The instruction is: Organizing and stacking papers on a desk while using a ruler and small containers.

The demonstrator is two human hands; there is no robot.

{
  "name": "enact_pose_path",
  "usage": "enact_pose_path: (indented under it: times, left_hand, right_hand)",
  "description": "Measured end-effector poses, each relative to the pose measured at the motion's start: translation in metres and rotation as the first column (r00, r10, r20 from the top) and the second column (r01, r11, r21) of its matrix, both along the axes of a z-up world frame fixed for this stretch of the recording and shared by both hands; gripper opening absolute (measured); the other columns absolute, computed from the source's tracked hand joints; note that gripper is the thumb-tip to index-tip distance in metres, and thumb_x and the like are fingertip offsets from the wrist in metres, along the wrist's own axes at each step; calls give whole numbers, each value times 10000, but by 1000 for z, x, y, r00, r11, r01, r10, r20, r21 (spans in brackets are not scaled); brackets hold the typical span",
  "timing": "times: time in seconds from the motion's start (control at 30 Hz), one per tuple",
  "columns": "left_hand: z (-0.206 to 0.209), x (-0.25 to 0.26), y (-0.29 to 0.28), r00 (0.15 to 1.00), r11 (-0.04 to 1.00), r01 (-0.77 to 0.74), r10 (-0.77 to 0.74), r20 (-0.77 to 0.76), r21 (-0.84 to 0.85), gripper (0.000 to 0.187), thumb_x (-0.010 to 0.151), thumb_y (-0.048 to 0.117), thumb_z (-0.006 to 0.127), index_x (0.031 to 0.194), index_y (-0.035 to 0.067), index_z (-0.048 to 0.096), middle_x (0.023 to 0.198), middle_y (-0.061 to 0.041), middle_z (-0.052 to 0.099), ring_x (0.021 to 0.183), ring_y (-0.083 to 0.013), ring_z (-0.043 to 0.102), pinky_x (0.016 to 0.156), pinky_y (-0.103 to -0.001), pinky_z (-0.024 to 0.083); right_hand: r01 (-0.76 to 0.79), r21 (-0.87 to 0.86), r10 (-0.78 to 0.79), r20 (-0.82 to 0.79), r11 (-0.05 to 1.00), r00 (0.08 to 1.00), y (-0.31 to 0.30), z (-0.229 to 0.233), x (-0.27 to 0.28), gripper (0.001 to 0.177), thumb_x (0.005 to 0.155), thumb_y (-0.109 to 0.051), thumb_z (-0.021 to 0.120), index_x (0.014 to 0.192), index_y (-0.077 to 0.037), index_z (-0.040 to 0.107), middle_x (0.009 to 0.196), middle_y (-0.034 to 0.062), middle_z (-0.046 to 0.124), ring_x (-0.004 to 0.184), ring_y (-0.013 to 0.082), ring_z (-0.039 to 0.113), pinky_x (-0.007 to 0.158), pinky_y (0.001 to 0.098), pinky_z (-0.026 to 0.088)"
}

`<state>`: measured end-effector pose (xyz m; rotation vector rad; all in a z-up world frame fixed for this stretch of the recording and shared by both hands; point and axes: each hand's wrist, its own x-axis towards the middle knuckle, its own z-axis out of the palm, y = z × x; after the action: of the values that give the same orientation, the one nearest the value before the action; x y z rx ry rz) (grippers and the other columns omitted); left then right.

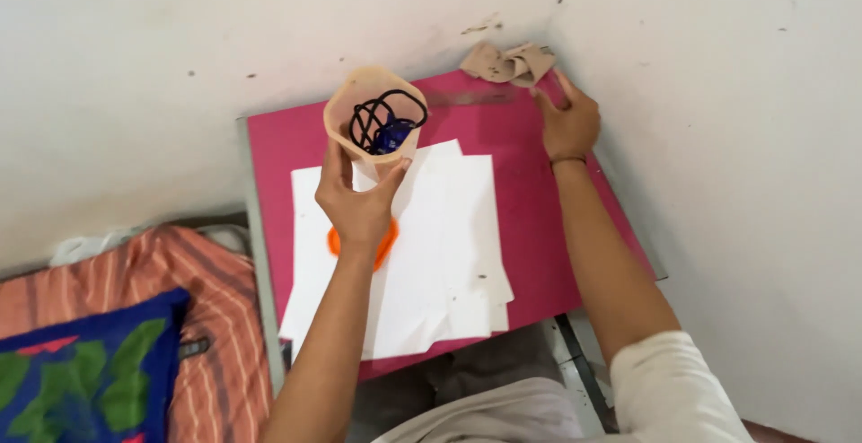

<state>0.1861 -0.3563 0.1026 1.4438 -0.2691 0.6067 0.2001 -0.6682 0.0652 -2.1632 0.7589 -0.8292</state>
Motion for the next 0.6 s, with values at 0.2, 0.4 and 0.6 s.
enact_pose_path:
  times: [0.2,0.4,0.6]
  left_hand:
    - [-50,26,-34,999,998,50,-50,-8,-31,1029,552,63,1024,1425,-103,504,1385,-305,575,1333,-434,522,1157,-472,415]
    - [-33,22,-44,993,999,20,-24,-118,-40,1024,495,49,1013,1404,-63,556,1376,-240,615,1337,-362,541,1148,-438,432]
    - [50,12,-50,888,1000,26,-27,-460,-9,882,620,34,888,1434,45,549,1358,-104,672,1258,-200,634,1087,-308,526]
  right_hand:
    - [-85,-242,59,-111,967,992,-54,-61,66,362,938,-397,739,1167,-119,779,961,240,743,968,461,695,867,581,548]
    - [-101,19,100,-410,995,906,-24,-22,73,500,885,-512,707,1318,-261,696,1217,154,729,1191,380,660,1029,514,529]
    - [-90,89,122,-474,992,872,-25,-15,92,733,817,-508,746,1469,-223,571,1395,-6,643,1231,232,641,954,394,555]
